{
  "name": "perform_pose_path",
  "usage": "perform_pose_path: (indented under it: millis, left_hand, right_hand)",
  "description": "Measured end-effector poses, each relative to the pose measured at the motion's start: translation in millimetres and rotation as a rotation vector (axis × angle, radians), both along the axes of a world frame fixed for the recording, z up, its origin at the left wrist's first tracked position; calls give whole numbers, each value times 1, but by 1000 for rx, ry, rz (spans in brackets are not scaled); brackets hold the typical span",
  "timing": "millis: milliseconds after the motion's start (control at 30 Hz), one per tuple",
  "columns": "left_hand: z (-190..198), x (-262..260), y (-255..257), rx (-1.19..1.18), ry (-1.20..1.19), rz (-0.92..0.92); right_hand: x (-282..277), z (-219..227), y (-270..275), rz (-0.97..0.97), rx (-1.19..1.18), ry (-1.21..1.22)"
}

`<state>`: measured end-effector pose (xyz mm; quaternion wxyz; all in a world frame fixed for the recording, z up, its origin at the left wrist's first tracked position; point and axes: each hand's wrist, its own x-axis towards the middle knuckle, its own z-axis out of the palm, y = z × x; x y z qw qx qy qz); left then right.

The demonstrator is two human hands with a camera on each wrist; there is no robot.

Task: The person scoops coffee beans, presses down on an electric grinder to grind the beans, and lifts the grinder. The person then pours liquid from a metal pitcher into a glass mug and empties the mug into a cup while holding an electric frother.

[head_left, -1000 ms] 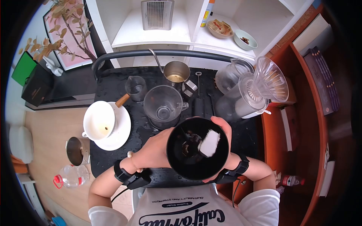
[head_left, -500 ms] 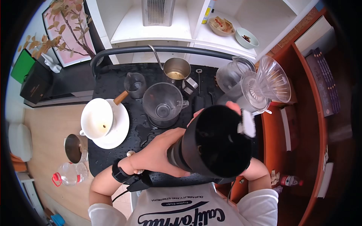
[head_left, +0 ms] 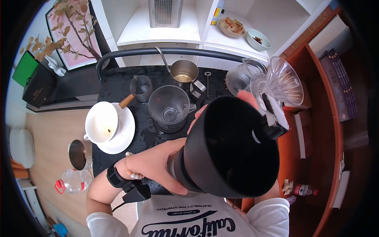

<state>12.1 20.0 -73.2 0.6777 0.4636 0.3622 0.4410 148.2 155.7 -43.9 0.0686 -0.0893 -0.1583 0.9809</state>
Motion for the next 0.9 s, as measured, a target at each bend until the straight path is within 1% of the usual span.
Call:
perform_pose_path:
  millis: [33, 67, 133, 167, 233, 267, 333, 367, 433, 467, 533, 567, 633, 667, 700, 733, 767, 800, 833, 867, 900]
  left_hand:
    - [1, -1, 0, -48, -32, -25]
    - [2, -1, 0, -46, -30, -24]
    - [5, -1, -1, -40, -23, -21]
    - [5, -2, -1, -39, -22, -20]
    - [3, -3, 0, 35, -4, -39]
    - [3, -3, 0, 36, -3, -35]
    - [2, -3, 0, -32, -95, -33]
    - [0, -4, -1, -30, -93, -30]
    - [-12, -5, 0, -71, -205, -41]
    - [-18, -6, 0, -92, -261, -48]
    - [-24, -7, 0, -133, -374, -62]
    - [-22, -8, -2, -128, -372, -60]
    - [-17, -11, -5, -62, -467, -67]
    - [-20, -12, -5, -62, -466, -66]
    - [-24, -13, -3, -102, -415, -146]
    - [-28, -13, -2, -141, -364, -226]
    - [-29, -13, 0, -21, -212, -304]
    - [-30, -12, 3, 103, -55, -381]
    - [-23, -5, 3, 185, 17, -312]
    - [-20, -6, 1, 182, 12, -313]
    - [-17, -8, 0, 323, 165, -238]
  right_hand:
    - [-1, 2, 1, 26, 12, 35]
    - [-1, -1, 3, 27, 13, 37]
    - [0, -10, 10, 120, 195, 72]
    - [0, -12, 10, 122, 196, 74]
    - [-2, -12, 10, 160, 180, 190]
    - [-3, -10, 9, 164, 181, 191]
    - [-3, 2, -1, 50, 170, 24]
    - [-4, 9, -7, -7, 166, -59]
    - [-5, 16, -15, -125, 156, -223]
    - [-5, 15, -18, -124, 156, -222]
    - [-6, 11, -23, -203, 276, -128]
    - [-7, 9, -24, -242, 337, -79]
    - [-9, 4, -26, -320, 457, 23]
    - [-9, 2, -26, -359, 514, 71]
    - [-12, 1, -22, -360, 514, 70]
    - [-17, 2, -13, -293, 454, 180]
    - [-20, 1, -7, -225, 394, 288]
    - [-24, -5, -5, -444, 258, 291]
    - [-23, 12, -6, -532, 359, 285]
    - [-21, 29, -7, -615, 458, 272]
    - [-20, 29, -3, -612, 457, 269]
